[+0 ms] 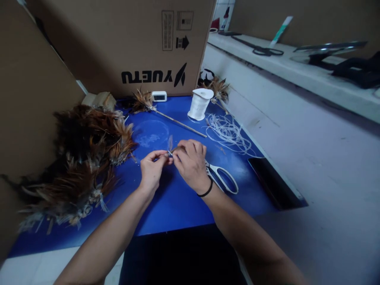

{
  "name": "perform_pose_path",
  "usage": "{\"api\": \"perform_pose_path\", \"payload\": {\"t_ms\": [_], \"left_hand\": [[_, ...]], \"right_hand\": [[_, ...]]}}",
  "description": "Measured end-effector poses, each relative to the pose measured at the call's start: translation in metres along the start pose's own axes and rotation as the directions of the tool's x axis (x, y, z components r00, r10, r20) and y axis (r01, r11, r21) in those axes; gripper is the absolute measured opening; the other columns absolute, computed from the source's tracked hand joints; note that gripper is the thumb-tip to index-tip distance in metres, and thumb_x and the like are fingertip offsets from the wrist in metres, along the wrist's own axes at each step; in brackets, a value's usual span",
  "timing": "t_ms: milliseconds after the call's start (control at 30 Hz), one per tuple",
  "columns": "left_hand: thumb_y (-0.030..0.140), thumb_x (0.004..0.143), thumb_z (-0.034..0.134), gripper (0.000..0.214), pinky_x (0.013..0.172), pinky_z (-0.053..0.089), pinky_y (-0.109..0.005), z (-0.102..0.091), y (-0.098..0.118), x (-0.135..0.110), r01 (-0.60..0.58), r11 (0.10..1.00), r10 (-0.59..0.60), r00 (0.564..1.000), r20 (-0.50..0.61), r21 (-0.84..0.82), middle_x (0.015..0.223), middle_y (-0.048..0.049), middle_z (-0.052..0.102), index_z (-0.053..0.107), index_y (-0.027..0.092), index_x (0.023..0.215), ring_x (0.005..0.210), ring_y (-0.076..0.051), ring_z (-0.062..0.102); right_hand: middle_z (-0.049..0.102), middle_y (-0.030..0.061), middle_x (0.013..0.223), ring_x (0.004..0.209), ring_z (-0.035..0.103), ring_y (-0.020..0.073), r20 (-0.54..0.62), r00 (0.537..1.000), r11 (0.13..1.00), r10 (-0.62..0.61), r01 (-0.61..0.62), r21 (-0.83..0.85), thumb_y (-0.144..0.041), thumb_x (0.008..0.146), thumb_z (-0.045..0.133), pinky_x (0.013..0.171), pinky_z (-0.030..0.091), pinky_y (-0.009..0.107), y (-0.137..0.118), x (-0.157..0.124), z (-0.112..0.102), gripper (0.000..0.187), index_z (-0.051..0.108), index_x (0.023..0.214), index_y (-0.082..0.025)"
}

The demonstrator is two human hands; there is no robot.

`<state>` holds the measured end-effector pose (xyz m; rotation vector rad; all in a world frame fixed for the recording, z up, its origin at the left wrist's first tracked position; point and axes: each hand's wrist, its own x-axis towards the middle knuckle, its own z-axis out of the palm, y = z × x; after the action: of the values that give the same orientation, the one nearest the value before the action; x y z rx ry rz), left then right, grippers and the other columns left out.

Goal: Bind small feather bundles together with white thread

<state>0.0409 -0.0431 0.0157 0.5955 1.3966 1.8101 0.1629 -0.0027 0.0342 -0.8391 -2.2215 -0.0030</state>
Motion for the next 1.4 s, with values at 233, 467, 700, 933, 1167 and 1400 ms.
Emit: {"api": "perform_pose_path", "payload": {"t_ms": [233,467,700,933,1167,1400], "left_hand": [[0.020,0.064,0.070,0.012,0.064,0.054,-0.025,-0.004,-0.007,-0.001,-0.126,0.973,0.127,0.992,0.006,0.193,0.070,-0.0002,0.068,0.070,0.015,0.075,0.062,-0.011,0.062],[0.029,0.069,0.071,0.018,0.055,0.052,-0.023,-0.009,0.002,-0.001,-0.125,0.962,0.082,0.980,0.181,0.241,0.073,-0.0035,0.070,0.072,0.016,0.082,0.067,-0.015,0.065],[0.031,0.067,0.074,0.020,0.051,0.052,-0.024,-0.010,0.011,-0.002,-0.098,0.979,0.037,0.948,0.317,0.179,0.074,-0.0043,0.068,0.072,0.015,0.078,0.058,-0.012,0.062],[0.027,0.067,0.075,0.013,0.053,0.055,-0.024,-0.010,0.007,-0.001,-0.311,0.940,0.268,0.926,0.265,0.136,0.088,-0.0029,0.061,0.072,0.018,0.075,0.057,-0.008,0.060],[0.025,0.073,0.069,0.011,0.064,0.056,-0.027,-0.012,0.012,-0.008,-0.544,0.764,0.464,0.836,0.292,0.346,0.092,-0.0053,0.065,0.074,0.021,0.082,0.071,-0.012,0.064],[0.024,0.072,0.070,0.008,0.066,0.056,-0.030,-0.011,0.013,-0.009,-0.549,0.784,0.465,0.828,0.312,0.289,0.088,-0.0062,0.070,0.073,0.019,0.078,0.072,-0.015,0.065]], "right_hand": [[0.060,0.0045,0.081,0.079,0.054,0.0155,0.124,0.986,0.903,0.107,-0.148,0.402,-0.019,0.092,0.041,0.077,0.042,0.029,-0.002,0.000,0.008,0.017,0.054,0.082,-0.018],[0.059,-0.0006,0.073,0.067,0.056,0.0116,0.339,0.893,0.552,0.296,-0.450,0.702,-0.029,0.088,0.049,0.064,0.045,0.025,0.008,0.001,0.013,0.013,0.055,0.083,-0.019],[0.058,-0.0020,0.062,0.055,0.055,0.0094,0.570,0.773,0.103,0.278,-0.614,0.782,-0.036,0.083,0.055,0.052,0.040,0.023,0.010,0.006,0.009,0.020,0.053,0.078,-0.017],[0.058,-0.0016,0.063,0.059,0.056,0.0099,0.635,0.742,-0.135,0.213,-0.622,0.771,-0.036,0.079,0.062,0.055,0.039,0.023,0.010,0.007,0.007,0.022,0.054,0.076,-0.016],[0.057,-0.0024,0.064,0.056,0.051,0.0082,0.673,0.716,-0.215,0.186,-0.638,0.739,-0.033,0.077,0.063,0.054,0.038,0.023,0.009,0.009,0.003,0.019,0.055,0.074,-0.016],[0.058,-0.0015,0.065,0.058,0.052,0.0089,0.701,0.702,-0.274,0.126,-0.655,0.704,-0.032,0.079,0.062,0.054,0.039,0.022,0.012,0.008,0.002,0.018,0.054,0.075,-0.017]]}}
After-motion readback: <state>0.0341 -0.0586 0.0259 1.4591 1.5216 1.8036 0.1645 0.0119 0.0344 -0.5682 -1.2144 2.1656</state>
